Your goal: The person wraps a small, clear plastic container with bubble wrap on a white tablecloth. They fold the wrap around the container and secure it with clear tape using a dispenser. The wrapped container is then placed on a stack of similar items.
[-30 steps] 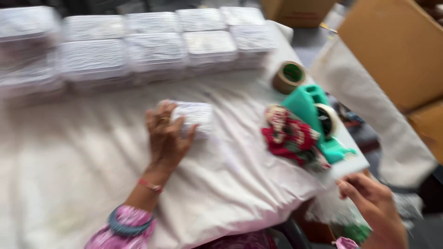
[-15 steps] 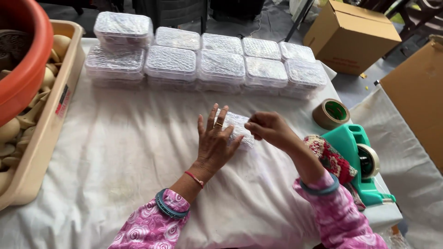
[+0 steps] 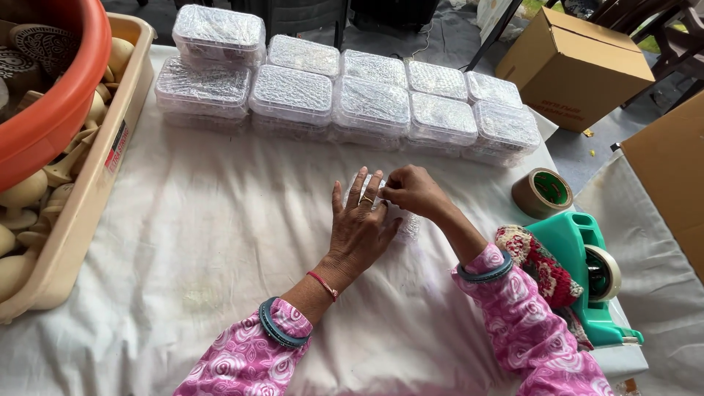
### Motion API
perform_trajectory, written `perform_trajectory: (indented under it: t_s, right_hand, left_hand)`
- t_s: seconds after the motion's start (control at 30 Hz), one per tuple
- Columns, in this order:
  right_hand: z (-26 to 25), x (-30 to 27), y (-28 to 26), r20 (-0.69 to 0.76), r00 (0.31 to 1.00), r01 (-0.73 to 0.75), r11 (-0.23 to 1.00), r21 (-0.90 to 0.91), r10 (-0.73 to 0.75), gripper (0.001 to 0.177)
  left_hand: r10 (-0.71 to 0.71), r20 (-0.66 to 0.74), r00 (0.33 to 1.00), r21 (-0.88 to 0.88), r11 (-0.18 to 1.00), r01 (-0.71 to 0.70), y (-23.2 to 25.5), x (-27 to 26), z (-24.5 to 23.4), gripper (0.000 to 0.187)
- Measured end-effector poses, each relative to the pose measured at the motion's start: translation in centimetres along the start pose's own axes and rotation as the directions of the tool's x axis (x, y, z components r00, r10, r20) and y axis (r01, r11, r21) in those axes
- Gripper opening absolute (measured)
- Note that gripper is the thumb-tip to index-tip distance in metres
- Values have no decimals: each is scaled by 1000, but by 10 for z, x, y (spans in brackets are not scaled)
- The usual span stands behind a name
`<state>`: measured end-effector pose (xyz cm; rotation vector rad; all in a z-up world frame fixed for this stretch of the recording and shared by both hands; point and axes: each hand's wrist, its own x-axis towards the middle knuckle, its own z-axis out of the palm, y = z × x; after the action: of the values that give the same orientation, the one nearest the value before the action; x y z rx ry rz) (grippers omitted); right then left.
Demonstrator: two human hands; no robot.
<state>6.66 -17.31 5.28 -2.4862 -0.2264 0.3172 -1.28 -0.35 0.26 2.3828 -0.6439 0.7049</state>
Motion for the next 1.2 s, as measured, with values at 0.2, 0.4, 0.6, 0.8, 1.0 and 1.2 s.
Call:
perform_trajectory:
  t_s: [0.2,0.4,0.6,0.8,1.0,1.2]
  right_hand:
    - [-7,-5,-18,-19,999,-41,994,-105,39,28]
    - [-10,-7,3,25,999,-46,996,82,45,28]
    - [-17,-12,-4,25,998,-57,993,108,54,27]
    - [-14,-14,-2,36,997,-70,986,150,65,22]
    - [-9,-16,2,-30,999,-13,1000,12,14,29]
    - [-2,-30,14,-162,987,-5,989,-145,-18,42]
  left_hand:
    - [-2,43,999,-17,1000,3,0,0,-1,39]
    - [51,7,999,45,998,-51,2,3,-5,38]
    - [62,4,998,83,995,-62,1,3,-2,41]
    - [67,18,998,79,995,-68,0,2,0,41]
    - [65,23,998,82,994,-67,0,2,1,40]
    - [71,13,997,69,995,-72,0,2,-1,39]
